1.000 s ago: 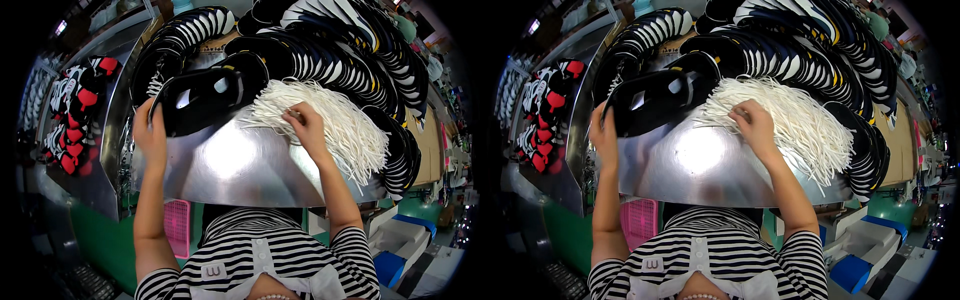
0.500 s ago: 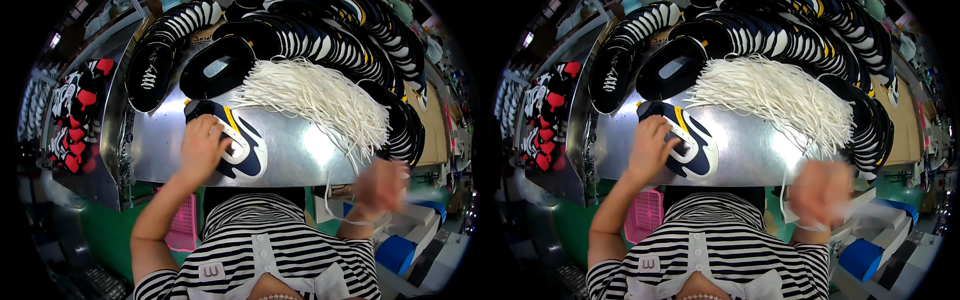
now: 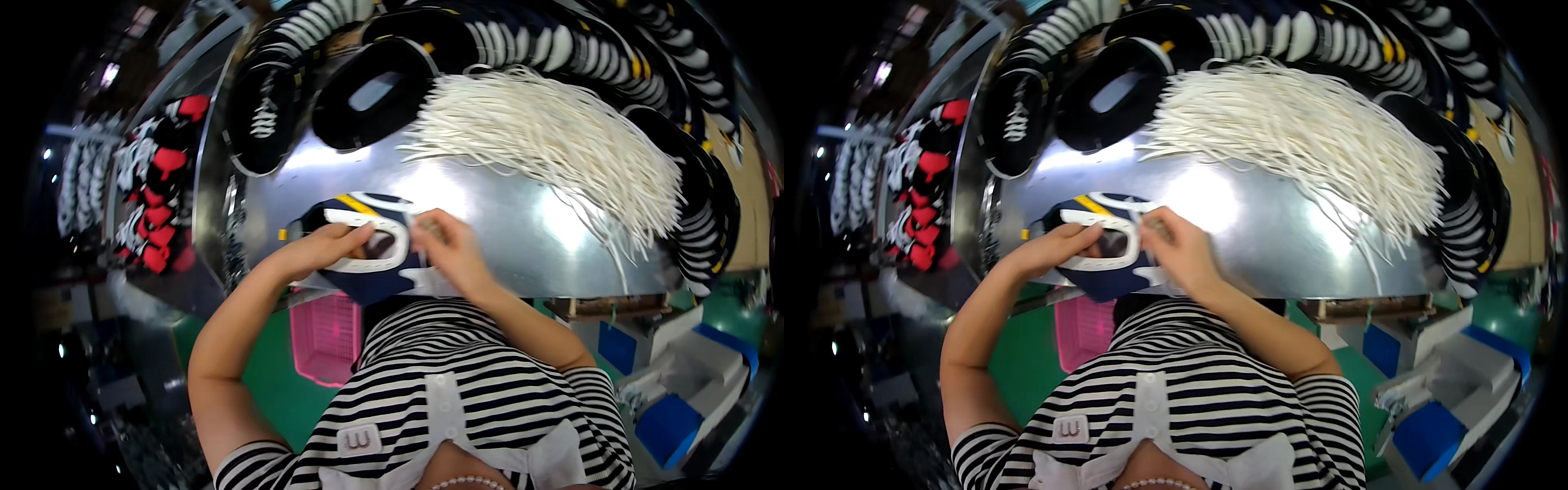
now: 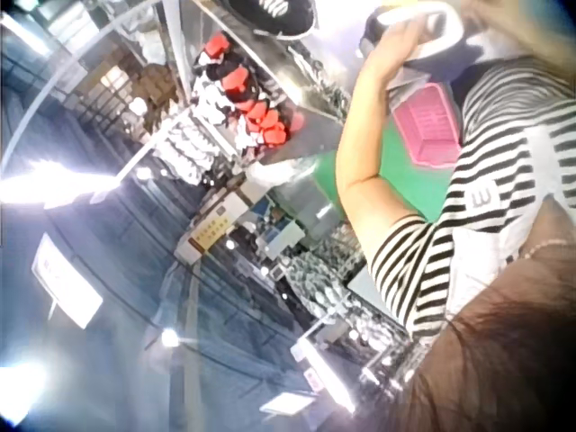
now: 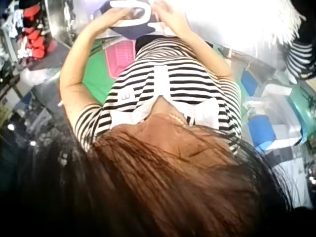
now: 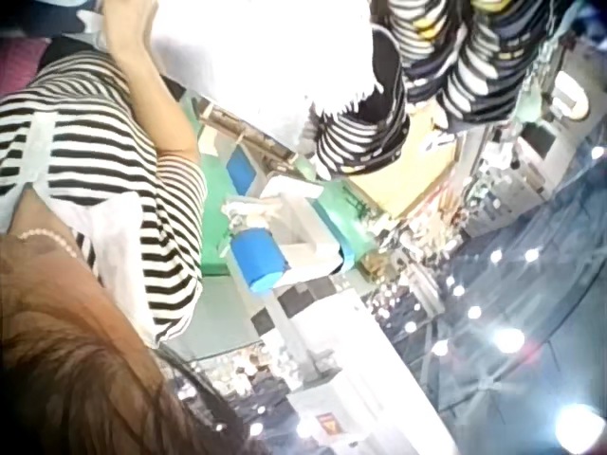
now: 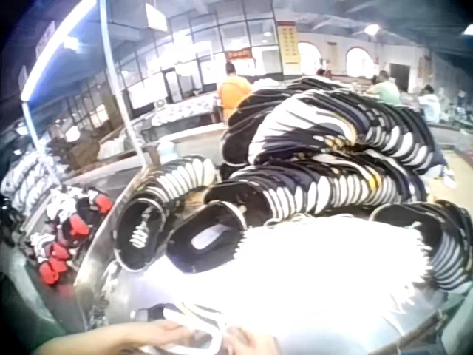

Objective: The person laces a sneaker by threading a white lace through the eyelets by hand, then uses a small metal tool to pull the lace ends through.

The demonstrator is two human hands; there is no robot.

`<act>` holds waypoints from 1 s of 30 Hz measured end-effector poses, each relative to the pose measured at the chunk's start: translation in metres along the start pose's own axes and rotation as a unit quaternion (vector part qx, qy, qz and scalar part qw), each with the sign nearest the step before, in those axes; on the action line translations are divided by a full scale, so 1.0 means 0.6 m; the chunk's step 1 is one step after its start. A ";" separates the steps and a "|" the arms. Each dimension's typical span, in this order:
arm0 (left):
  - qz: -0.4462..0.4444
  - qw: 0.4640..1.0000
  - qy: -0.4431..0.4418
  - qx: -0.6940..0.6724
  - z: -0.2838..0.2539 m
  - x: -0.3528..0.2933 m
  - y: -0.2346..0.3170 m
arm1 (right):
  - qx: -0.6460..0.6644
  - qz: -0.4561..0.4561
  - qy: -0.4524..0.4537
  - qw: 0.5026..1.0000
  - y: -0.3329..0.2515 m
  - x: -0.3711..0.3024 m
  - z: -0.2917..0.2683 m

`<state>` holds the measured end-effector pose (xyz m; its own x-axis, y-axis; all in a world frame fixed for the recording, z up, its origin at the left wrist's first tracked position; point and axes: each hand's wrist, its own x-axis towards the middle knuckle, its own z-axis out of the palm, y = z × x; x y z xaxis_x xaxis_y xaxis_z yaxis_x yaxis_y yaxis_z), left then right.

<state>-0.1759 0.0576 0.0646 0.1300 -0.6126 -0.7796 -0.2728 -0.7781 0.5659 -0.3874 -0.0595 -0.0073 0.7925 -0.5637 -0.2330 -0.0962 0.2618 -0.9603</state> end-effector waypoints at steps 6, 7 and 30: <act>0.048 0.936 -0.058 -0.345 0.068 0.040 0.021 | 0.030 -0.088 0.078 0.993 -0.001 0.018 -0.007; 0.065 0.910 -0.050 -0.407 0.081 0.047 0.018 | -0.003 -0.105 0.089 0.991 -0.009 0.016 -0.008; 0.304 0.853 0.270 -0.328 0.185 0.014 0.029 | -0.018 -0.063 0.023 0.998 -0.063 -0.068 0.001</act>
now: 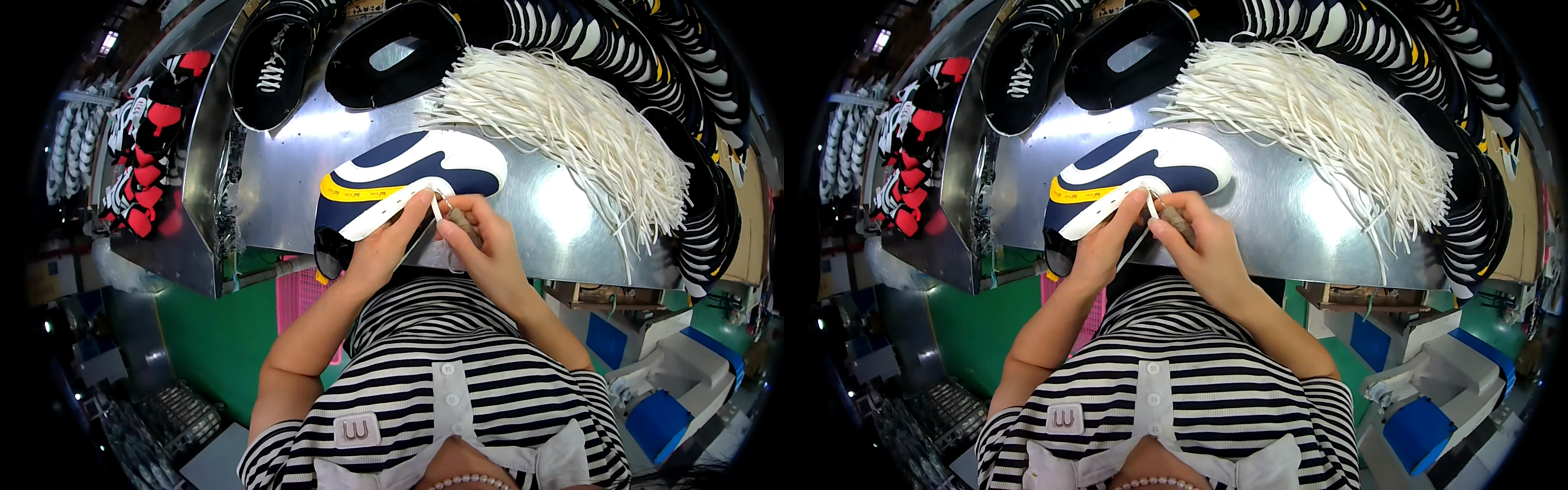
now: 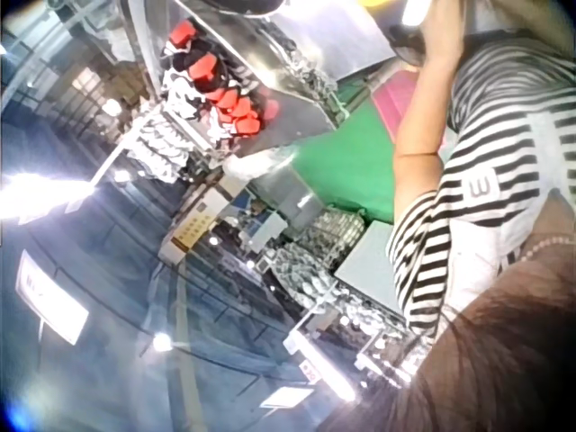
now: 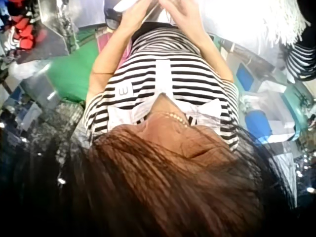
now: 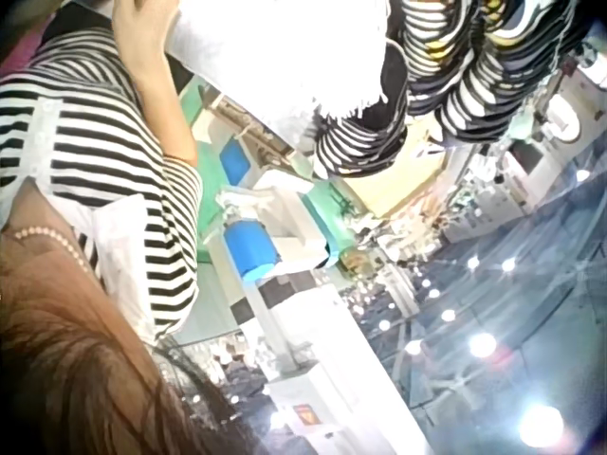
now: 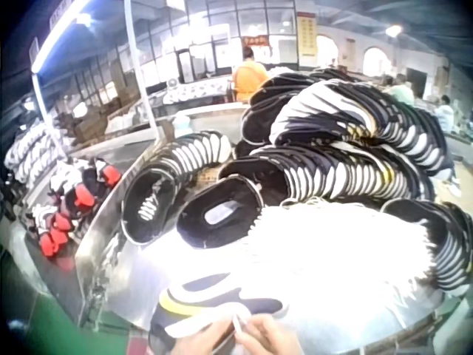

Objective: The person laces a sneaker by threading a white lace through the eyelets by hand, then uses a small metal tool to pull the lace ends through.

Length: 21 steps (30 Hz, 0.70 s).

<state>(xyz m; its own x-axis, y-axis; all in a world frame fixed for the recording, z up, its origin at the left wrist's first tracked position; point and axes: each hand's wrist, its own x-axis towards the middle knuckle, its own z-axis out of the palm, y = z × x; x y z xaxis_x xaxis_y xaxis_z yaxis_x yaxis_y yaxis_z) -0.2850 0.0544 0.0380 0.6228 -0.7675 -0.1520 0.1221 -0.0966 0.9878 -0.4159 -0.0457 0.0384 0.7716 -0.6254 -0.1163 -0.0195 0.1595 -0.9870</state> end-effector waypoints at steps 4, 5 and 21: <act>-0.024 0.999 0.000 0.044 -0.003 0.001 0.009 | -0.058 -0.020 0.001 0.998 -0.017 -0.002 -0.017; -0.029 0.998 -0.004 0.060 -0.003 0.001 0.012 | -0.083 -0.020 -0.006 0.996 -0.020 0.001 -0.020; 0.314 0.811 -0.063 0.490 0.007 -0.011 0.036 | -0.236 -0.024 -0.034 0.971 -0.021 0.036 -0.019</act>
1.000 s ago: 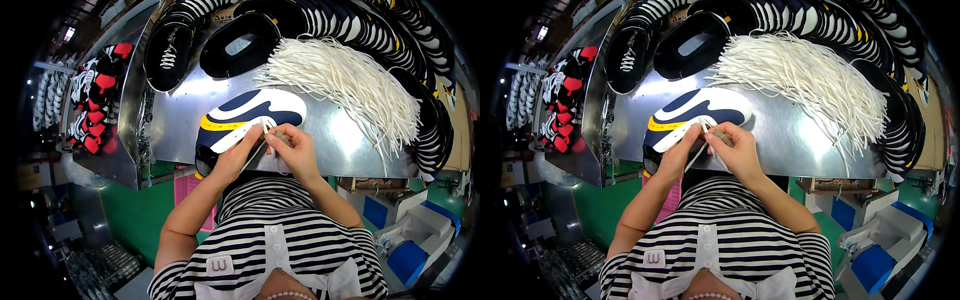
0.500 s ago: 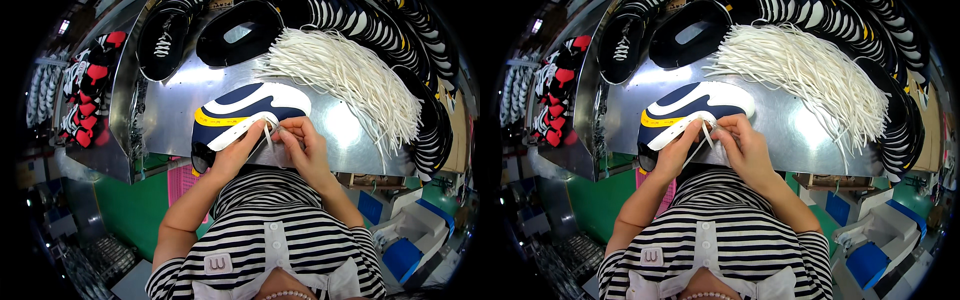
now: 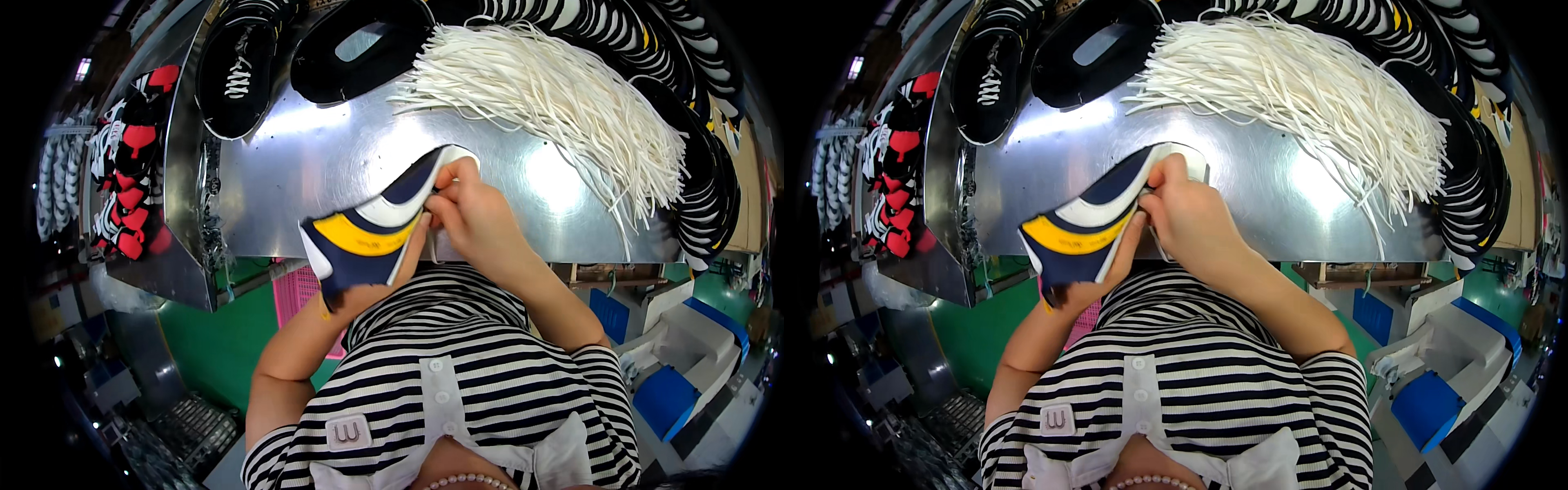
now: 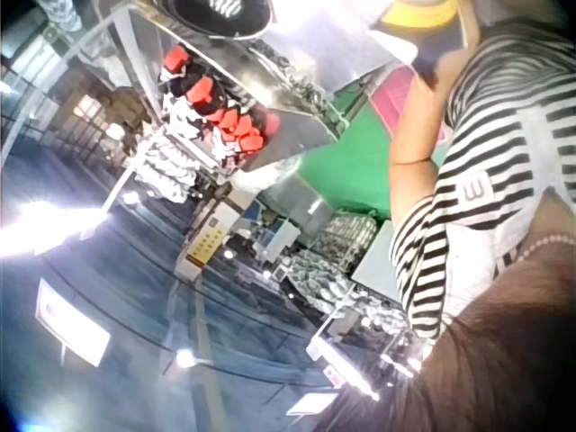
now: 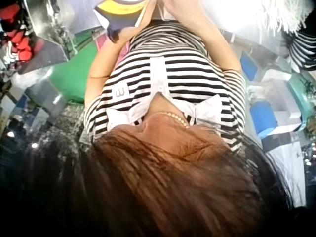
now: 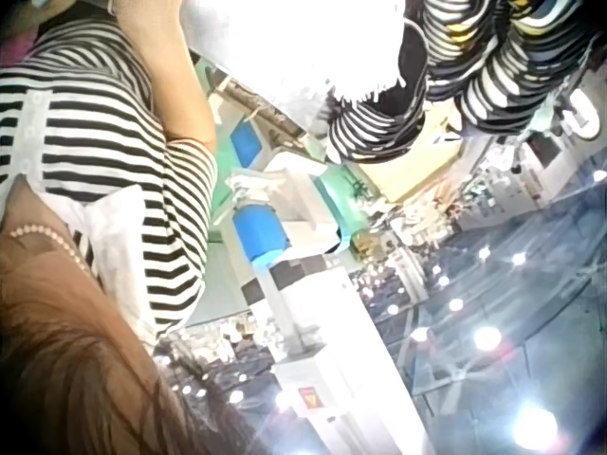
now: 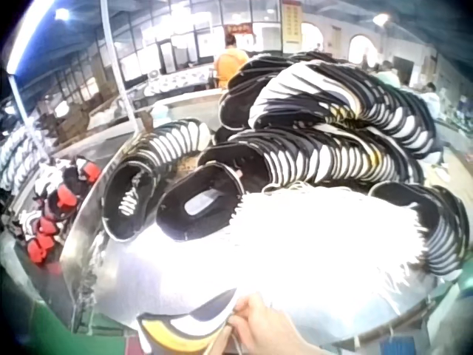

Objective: The person laces a sneaker by threading a white lace through the eyelets by hand, then uses a small metal tool to pull the lace ends through.

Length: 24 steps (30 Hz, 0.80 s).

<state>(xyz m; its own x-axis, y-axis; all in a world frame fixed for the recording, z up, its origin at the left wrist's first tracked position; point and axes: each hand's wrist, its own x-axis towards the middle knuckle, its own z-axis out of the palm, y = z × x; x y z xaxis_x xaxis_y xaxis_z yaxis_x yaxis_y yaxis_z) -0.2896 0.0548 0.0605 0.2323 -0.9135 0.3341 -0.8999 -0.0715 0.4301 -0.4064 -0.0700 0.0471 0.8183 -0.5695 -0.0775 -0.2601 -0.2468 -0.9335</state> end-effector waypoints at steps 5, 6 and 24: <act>-0.248 0.907 -0.034 -0.340 0.011 -0.025 -0.015 | -0.131 -0.082 -0.040 0.987 -0.008 -0.007 -0.020; -0.301 0.866 -0.028 -0.398 0.007 -0.029 -0.014 | -0.141 -0.104 -0.058 0.983 -0.009 -0.015 -0.041; -0.182 0.958 -0.204 -0.089 -0.023 0.004 -0.069 | 0.235 0.106 0.173 0.951 0.094 0.047 -0.044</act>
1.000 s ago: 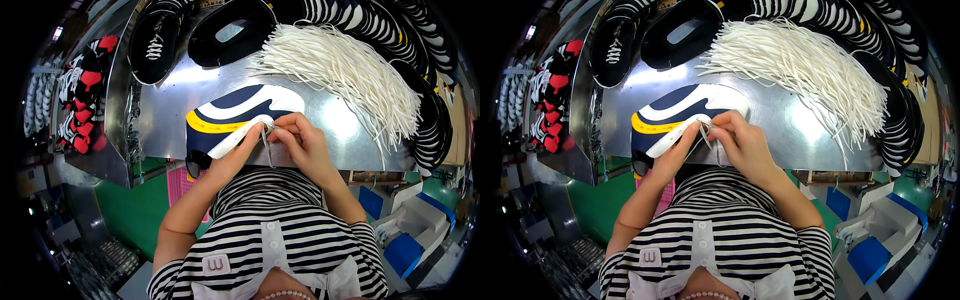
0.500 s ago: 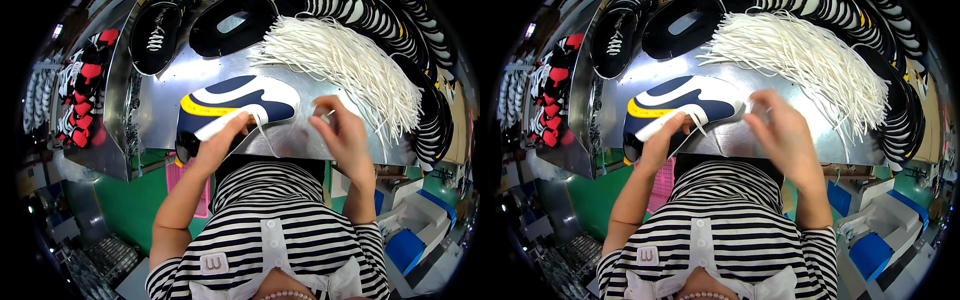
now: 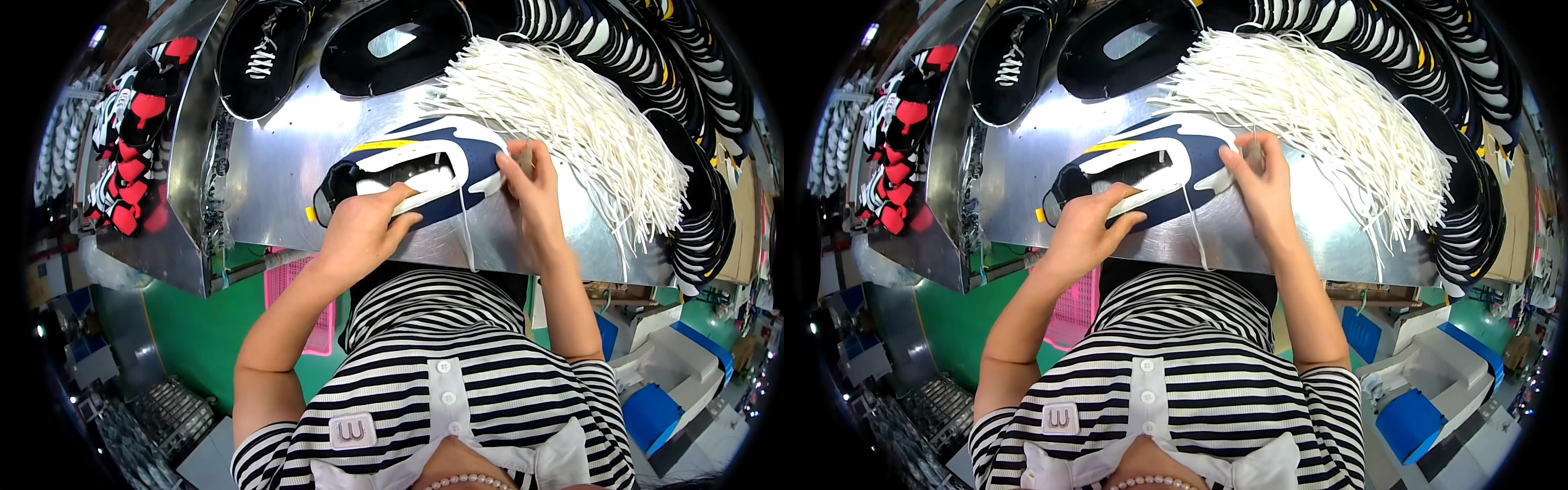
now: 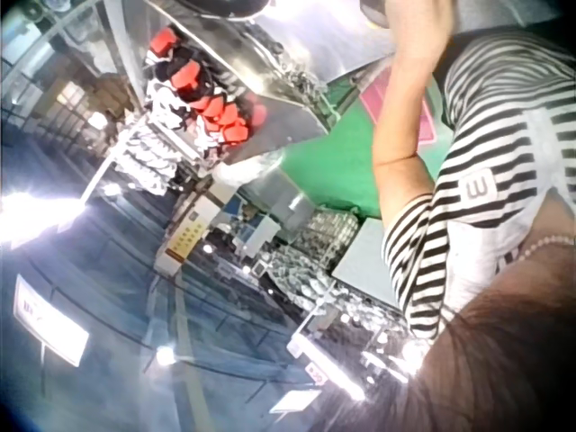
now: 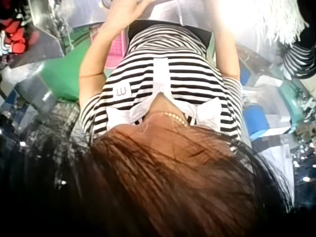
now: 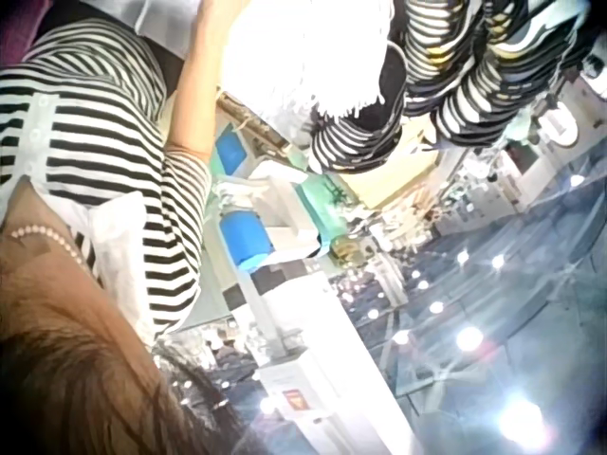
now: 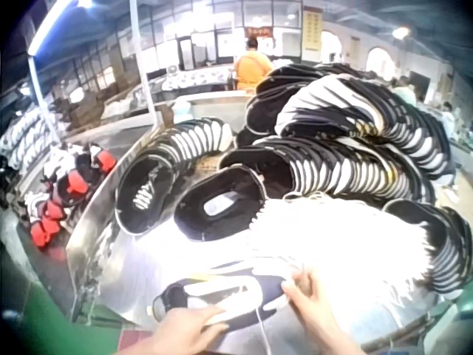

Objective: The person laces a sneaker by threading a white lace through the eyelets by hand, then uses a small metal tool to pull the lace ends through.

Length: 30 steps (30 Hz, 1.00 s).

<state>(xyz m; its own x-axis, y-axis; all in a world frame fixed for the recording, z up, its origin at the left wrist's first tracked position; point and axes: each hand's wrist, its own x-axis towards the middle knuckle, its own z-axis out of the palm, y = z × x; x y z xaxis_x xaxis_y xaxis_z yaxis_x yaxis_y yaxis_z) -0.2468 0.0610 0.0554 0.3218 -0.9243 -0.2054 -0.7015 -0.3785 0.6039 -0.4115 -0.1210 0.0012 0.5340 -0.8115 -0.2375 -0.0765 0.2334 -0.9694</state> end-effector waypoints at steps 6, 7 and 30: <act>0.084 0.984 0.157 -0.002 0.020 -0.011 -0.004 | -0.141 -0.121 0.038 0.982 0.003 -0.026 -0.035; 0.085 0.982 0.170 0.006 0.019 -0.008 -0.004 | -0.094 -0.077 -0.010 0.993 -0.014 -0.030 -0.031; 0.064 0.998 0.011 0.008 0.015 -0.011 -0.002 | -0.191 0.054 -0.211 0.957 -0.025 -0.188 -0.112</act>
<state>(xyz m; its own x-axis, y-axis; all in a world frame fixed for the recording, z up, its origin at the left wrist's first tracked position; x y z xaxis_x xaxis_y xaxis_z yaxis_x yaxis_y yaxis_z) -0.2537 0.0670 0.0491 0.2430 -0.9637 -0.1106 -0.7481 -0.2588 0.6110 -0.5271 -0.0687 0.0387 0.7917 -0.4864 -0.3697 -0.4102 0.0252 -0.9116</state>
